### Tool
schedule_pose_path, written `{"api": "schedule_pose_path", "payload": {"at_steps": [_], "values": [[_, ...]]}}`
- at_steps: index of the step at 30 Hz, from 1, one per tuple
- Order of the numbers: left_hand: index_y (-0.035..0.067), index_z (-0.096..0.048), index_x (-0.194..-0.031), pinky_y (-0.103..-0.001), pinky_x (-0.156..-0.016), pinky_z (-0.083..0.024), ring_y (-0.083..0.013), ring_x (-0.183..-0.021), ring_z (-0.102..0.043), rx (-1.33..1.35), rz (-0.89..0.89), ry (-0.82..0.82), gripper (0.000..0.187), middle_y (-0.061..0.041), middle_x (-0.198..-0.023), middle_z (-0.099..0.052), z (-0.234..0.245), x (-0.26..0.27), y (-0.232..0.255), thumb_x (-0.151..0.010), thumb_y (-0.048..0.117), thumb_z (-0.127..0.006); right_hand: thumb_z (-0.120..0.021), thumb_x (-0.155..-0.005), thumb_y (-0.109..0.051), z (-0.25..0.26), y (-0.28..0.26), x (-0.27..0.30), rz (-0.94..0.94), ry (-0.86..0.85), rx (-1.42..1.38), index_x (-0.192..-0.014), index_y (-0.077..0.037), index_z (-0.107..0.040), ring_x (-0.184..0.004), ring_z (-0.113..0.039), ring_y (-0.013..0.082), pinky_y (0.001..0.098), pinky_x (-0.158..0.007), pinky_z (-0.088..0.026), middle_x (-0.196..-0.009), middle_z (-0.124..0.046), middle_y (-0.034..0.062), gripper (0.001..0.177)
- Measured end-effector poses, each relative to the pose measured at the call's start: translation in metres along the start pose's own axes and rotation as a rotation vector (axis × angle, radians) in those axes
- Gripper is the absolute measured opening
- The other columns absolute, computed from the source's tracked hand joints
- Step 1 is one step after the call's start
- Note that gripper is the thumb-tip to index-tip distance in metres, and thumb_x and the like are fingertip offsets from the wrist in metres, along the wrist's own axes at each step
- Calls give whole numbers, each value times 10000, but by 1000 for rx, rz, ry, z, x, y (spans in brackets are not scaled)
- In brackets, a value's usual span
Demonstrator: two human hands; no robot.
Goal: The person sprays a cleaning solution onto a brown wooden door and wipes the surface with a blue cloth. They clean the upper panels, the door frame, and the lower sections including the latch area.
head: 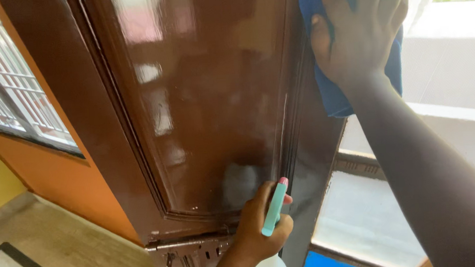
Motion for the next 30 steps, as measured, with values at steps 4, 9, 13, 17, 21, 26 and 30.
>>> {"api": "schedule_pose_path", "payload": {"at_steps": [4, 9, 13, 17, 21, 26, 30], "values": [[24, -571, -1222, -383, -785, -615, -271, -861, -771, 61, -42, -20, 455, -130, -989, -742, -12, 5, 3, -767, 36, -593, -654, -1062, -280, -5, -1, 48, 35, 76, -34, -1566, -210, -592, -1449, -345, 509, 638, -1187, -322, -1636, -353, 185, 513], [-7, -589, -1208, -384, -804, -616, -275, -839, -764, 50, -157, 52, 431, -126, -918, -745, -15, 1, 11, -781, 48, -613, -632, -1083, -260, -17, 6, 107, 4, 35, -92, -1498, -127, -620, -1452, -388, 465, 653, -1196, -314, -1618, -333, 240, 436], [3, -626, -1151, -380, -762, -615, -275, -798, -763, 0, -14, 34, 398, -118, -885, -750, -14, -3, 9, -758, 59, -593, -595, -1100, -245, -28, 6, 158, -89, -13, -237, -1469, -111, -612, -1426, -353, 511, 649, -1199, -357, -1623, -295, 269, 392], [-4, -630, -1190, -400, -840, -592, -305, -937, -754, 17, -61, 71, 447, -149, -1001, -756, -7, -1, 11, -747, 43, -595, -631, -1038, -233, -42, 1, 208, -83, -60, -218, -1395, -143, -652, -1389, -346, 513, 655, -1166, -365, -1577, -295, 242, 369], [31, -604, -1227, -409, -814, -591, -326, -885, -755, 4, 115, 38, 511, -167, -987, -730, -3, 5, 6, -717, 53, -572, -666, -943, -283, -55, -10, 268, -63, -178, -165, -1347, -235, -671, -1369, -312, 528, 675, -1134, -354, -1537, -309, 218, 407], [17, -585, -1254, -411, -891, -597, -332, -985, -760, -12, -46, 66, 499, -149, -1041, -768, -8, 8, 11, -757, 55, -585, -734, -794, -327, -53, -50, 356, 75, -259, -147, -1227, -379, -703, -1404, -240, 484, 686, -1182, -218, -1455, -359, 103, 438], [19, -539, -1274, -402, -846, -623, -299, -934, -781, 32, -33, 65, 535, -148, -967, -757, -14, 11, 10, -745, 67, -595, -745, -757, -287, -55, -73, 410, 185, -343, -152, -1126, -371, -727, -1433, -255, 402, 658, -1193, -149, -1469, -420, 15, 379]]}}
Point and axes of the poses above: each hand's wrist, its own x-axis away from the middle knuckle, its own z-axis out of the back of the hand, y = z × x, the point moved 4 cm from there along -x, towards the middle knuckle
